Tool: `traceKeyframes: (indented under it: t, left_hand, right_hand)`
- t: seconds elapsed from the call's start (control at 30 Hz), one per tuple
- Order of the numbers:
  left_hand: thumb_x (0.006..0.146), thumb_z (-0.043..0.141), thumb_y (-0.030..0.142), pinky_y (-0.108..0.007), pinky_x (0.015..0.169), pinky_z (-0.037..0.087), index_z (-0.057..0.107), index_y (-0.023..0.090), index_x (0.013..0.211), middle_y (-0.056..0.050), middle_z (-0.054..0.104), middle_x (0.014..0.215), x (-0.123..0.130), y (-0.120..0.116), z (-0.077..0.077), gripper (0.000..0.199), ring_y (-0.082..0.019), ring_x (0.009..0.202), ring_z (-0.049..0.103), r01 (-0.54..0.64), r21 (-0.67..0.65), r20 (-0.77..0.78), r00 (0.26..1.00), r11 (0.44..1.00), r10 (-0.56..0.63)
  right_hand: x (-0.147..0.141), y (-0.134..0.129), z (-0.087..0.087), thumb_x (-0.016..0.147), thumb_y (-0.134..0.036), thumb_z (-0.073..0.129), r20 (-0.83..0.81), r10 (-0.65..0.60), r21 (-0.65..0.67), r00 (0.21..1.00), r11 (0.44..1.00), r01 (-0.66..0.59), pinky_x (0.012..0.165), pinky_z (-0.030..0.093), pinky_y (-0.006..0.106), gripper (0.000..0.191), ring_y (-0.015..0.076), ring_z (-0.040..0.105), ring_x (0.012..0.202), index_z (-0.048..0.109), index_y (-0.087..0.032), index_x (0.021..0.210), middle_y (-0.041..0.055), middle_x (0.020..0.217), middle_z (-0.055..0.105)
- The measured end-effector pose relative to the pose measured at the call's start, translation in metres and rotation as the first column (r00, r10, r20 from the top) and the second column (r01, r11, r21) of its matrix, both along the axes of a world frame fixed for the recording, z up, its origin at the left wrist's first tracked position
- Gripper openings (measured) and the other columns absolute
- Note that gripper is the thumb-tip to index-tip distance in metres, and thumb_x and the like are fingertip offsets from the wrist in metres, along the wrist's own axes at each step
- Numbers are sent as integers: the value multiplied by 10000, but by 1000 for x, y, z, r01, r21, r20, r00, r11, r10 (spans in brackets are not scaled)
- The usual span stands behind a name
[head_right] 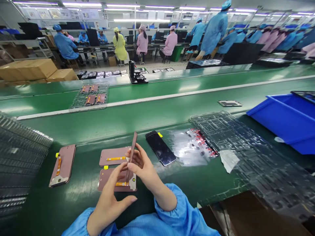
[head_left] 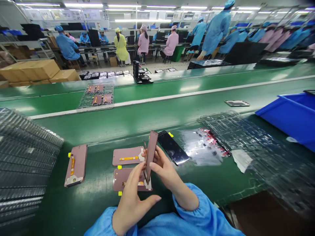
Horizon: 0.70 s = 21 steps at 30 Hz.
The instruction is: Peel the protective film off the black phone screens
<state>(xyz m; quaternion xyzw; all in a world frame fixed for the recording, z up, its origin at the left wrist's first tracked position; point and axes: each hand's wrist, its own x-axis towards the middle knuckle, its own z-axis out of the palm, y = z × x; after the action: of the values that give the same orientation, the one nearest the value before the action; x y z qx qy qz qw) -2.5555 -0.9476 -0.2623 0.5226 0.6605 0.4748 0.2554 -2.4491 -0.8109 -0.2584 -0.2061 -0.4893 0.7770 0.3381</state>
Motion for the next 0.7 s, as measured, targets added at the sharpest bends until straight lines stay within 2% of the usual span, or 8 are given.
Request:
traceKeyframes:
  t: [0.1,0.2,0.3,0.37,0.47,0.57,0.63,0.7]
  left_hand:
    - [933,562,338,-462,1120,433,452,292,1449,-100,537,1451,1,0,-9,529,-275,1340,509,-32,5,-82,996,999,32]
    - [972,480,359,-429,1068,492,550,253,1384,-95,631,1347,-3,2,-10,431,-269,1228,611,-115,-61,164,979,992,123]
    - [934,561,411,-395,921,587,574,239,1360,-87,666,1292,-8,4,-2,460,-256,1060,694,-38,-99,590,802,994,90]
    - [904,620,398,-366,853,608,614,231,1315,-81,694,1230,-8,5,5,444,-223,947,713,28,-61,775,632,998,30]
    - [893,651,336,-305,815,593,669,212,1236,-69,727,1095,-5,5,14,365,-170,853,699,62,-50,881,474,997,15]
    - [895,649,327,-308,823,580,674,212,1214,-73,723,1087,-1,4,15,339,-182,880,696,57,-73,904,426,996,42]
    - [893,653,349,-333,847,577,664,218,1221,-75,716,1116,2,4,12,354,-201,906,702,38,-86,894,445,996,60]
    - [896,645,371,-352,864,573,651,216,1233,-77,709,1140,5,4,7,370,-211,908,709,8,-104,867,491,995,87]
  right_hand:
    - [-7,-10,1,751,-394,799,83,-79,64,993,995,74,1063,460,466,795,256,554,1248,376,-342,1422,88,1315,546]
    - [-6,-10,6,734,-378,812,119,-149,140,982,981,132,968,528,425,866,247,622,1126,341,-318,1458,95,1257,575]
    - [1,5,14,836,-439,705,155,-279,209,948,947,245,797,579,374,742,196,676,854,354,-268,1467,53,998,662]
    - [6,17,20,893,-476,621,187,-352,284,917,913,292,689,582,338,516,168,656,701,531,-215,1329,20,806,667]
    - [10,30,25,883,-477,633,217,-408,385,887,870,307,583,563,295,309,142,616,568,692,-176,914,1,655,643]
    - [11,33,25,867,-440,665,219,-475,446,852,826,346,544,541,285,262,137,603,541,691,-181,840,0,655,646]
    - [9,30,23,860,-388,682,202,-558,502,805,765,405,590,539,304,198,149,616,612,707,-192,870,29,770,671]
    - [6,24,21,855,-301,693,135,-712,671,689,577,465,674,532,335,103,170,615,730,733,-207,868,72,938,672]
